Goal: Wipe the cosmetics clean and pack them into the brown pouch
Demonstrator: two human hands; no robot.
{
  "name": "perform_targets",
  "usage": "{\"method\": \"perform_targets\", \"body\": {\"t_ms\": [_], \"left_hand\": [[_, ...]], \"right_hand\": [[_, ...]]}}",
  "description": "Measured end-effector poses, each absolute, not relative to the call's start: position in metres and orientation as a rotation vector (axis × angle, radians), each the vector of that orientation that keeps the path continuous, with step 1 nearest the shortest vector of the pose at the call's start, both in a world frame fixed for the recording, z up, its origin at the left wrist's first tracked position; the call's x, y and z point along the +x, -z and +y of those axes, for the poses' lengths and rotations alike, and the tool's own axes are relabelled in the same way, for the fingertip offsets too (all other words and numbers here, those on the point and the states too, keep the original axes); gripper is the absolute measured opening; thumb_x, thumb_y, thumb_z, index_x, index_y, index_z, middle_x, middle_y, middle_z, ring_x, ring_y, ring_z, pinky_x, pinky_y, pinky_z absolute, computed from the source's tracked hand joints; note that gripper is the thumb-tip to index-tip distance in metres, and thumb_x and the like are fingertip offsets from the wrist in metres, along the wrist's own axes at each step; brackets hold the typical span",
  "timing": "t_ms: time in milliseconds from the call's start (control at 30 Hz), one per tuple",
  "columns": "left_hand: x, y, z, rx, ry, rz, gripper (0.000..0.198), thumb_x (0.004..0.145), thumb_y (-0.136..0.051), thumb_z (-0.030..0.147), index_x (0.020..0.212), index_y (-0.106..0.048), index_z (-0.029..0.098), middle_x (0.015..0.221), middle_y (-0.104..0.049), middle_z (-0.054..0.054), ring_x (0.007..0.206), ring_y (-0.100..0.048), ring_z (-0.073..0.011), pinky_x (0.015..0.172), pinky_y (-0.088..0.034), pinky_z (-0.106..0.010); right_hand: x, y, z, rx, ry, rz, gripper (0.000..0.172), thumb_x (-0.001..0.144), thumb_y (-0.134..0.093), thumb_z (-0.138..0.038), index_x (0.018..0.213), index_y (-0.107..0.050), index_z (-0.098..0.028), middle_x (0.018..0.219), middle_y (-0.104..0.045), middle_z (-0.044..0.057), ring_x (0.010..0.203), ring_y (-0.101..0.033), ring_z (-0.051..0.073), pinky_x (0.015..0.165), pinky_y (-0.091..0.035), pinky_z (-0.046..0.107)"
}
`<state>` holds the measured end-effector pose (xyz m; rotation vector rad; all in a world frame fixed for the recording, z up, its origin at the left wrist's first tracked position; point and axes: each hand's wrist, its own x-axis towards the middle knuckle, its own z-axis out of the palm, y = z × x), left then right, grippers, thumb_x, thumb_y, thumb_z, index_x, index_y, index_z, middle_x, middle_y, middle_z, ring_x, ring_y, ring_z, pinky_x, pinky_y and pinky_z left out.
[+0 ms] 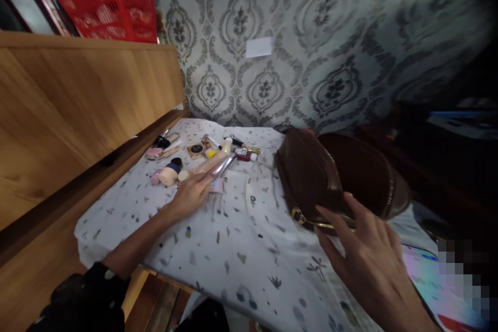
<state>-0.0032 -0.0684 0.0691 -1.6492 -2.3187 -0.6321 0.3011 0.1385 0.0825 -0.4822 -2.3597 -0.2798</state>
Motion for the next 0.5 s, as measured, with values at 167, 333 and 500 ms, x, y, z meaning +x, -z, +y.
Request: {"method": "perform_targets", "body": {"t_ms": [167, 333, 500], "left_hand": [[-0.055, -0.084, -0.094, -1.248, 0.739, -2.43, 0.037, 0.099, -0.036, 0.03, 0.124, -0.061, 0.019, 0.121, -0.067, -0.008, 0.111, -0.061, -0.0224, 0.099, -0.047, -0.035], [-0.115, -0.096, -0.123, -0.853, 0.743, -2.527, 0.041, 0.096, -0.034, 0.02, 0.13, -0.056, 0.013, 0.127, -0.063, -0.012, 0.117, -0.056, -0.0244, 0.104, -0.042, -0.036], [-0.16, -0.1, -0.139, -0.561, 0.684, -2.675, 0.045, 0.089, -0.04, 0.013, 0.13, -0.06, 0.016, 0.124, -0.059, -0.015, 0.112, -0.058, -0.029, 0.094, -0.045, -0.041]], "right_hand": [[0.289, -0.082, 0.13, -0.403, 0.143, -2.292, 0.03, 0.096, -0.042, -0.03, 0.108, -0.067, -0.017, 0.142, -0.043, 0.025, 0.129, -0.047, 0.049, 0.092, -0.046, 0.066], [0.274, -0.078, 0.124, -0.239, 0.034, -2.324, 0.024, 0.096, -0.047, -0.025, 0.104, -0.068, -0.019, 0.14, -0.048, 0.02, 0.128, -0.051, 0.039, 0.095, -0.051, 0.057], [0.254, -0.065, 0.116, -0.113, -0.072, -2.414, 0.02, 0.095, -0.049, -0.02, 0.102, -0.068, -0.017, 0.132, -0.055, 0.018, 0.123, -0.056, 0.032, 0.094, -0.055, 0.05]]}}
